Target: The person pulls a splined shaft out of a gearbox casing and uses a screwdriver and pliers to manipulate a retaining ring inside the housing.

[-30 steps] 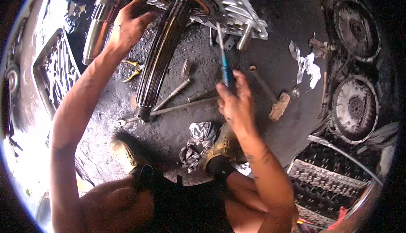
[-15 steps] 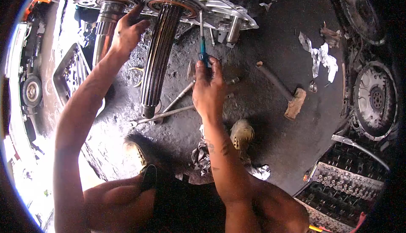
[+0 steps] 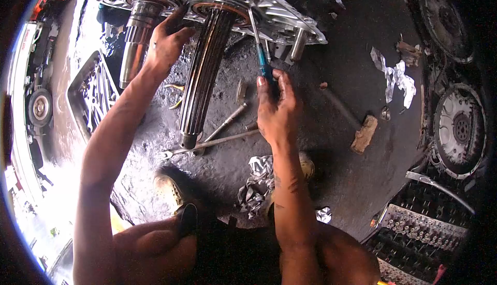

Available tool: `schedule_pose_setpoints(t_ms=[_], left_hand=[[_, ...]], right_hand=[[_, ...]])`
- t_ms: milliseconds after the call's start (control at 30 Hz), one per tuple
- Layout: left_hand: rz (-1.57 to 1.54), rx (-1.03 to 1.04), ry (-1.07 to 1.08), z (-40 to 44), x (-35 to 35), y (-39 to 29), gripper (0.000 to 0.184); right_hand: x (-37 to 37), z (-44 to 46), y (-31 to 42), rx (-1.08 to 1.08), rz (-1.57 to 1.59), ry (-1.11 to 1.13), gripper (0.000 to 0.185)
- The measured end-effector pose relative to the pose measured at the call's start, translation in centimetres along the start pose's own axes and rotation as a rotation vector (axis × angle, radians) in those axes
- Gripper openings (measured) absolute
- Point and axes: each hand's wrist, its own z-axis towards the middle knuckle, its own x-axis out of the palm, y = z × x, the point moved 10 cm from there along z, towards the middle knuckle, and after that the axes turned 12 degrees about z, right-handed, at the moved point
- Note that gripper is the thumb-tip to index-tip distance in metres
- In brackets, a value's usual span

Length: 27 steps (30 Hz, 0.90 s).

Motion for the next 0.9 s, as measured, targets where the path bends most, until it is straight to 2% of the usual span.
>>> schedule_pose_setpoints(t_ms=[33,100,167,233,300,367,467,500,567,600,700,833,900], left_hand=[[0.045,0.029,-0.029,0.1,-0.3,-0.3,0.069],[-0.054,-0.004,0.005,-0.1,0.1,-0.5,0.069],[-0.052,-0.057,0.019,-0.6,0.1,-0.8,0.061],[-0.032,-0.053,0.000,-0.4,0.2,-0.4,0.062],[-0.049,0.017,-0.027,-0.3,-0.1,-1.1,0.062],[-0.092,-0.009,-0.012,-0.5,0.2,-1.2,0.064],[-0.125,-0.018,-0.008,-0.3,0.4,-0.2,0.067],[-0.112,0.007,-0.017,-0.1,0.2,-0.8,0.067],[-0.122,-0.024,0.008,-0.4,0.3,-1.0,0.068],[-0.132,-0.063,0.033,-0.6,0.3,-0.9,0.068],[-0.075,-0.005,0.002,0.1,0.1,-0.3,0.068],[-0.203,-0.034,0.027,0.0,0.7,0.1,0.067],[-0.173,0.027,0.003,-0.2,0.4,-0.9,0.068]], right_hand=[[0.0,0.1,0.6,-0.054,-0.056,0.004,0.025],[0.3,0.2,1.0,-0.069,-0.025,0.009,0.025],[0.5,0.3,1.1,-0.073,0.007,0.017,0.025],[0.7,0.5,2.2,-0.163,-0.039,0.046,0.024],[0.7,0.4,2.9,-0.143,-0.064,0.059,0.023],[0.7,0.6,4.0,-0.123,-0.089,0.078,0.023],[2.3,0.7,4.6,0.125,0.167,0.231,0.019],[2.5,0.7,5.4,0.124,0.167,0.229,0.019],[3.5,0.1,4.4,0.355,0.379,0.240,0.018],[3.6,-0.1,4.1,0.405,0.377,0.228,0.017],[4.2,-0.9,3.7,0.409,0.421,0.236,0.017],[4.3,-1.9,3.9,0.467,0.491,0.221,0.018],[4.3,-2.4,3.7,0.514,0.560,0.218,0.021]])
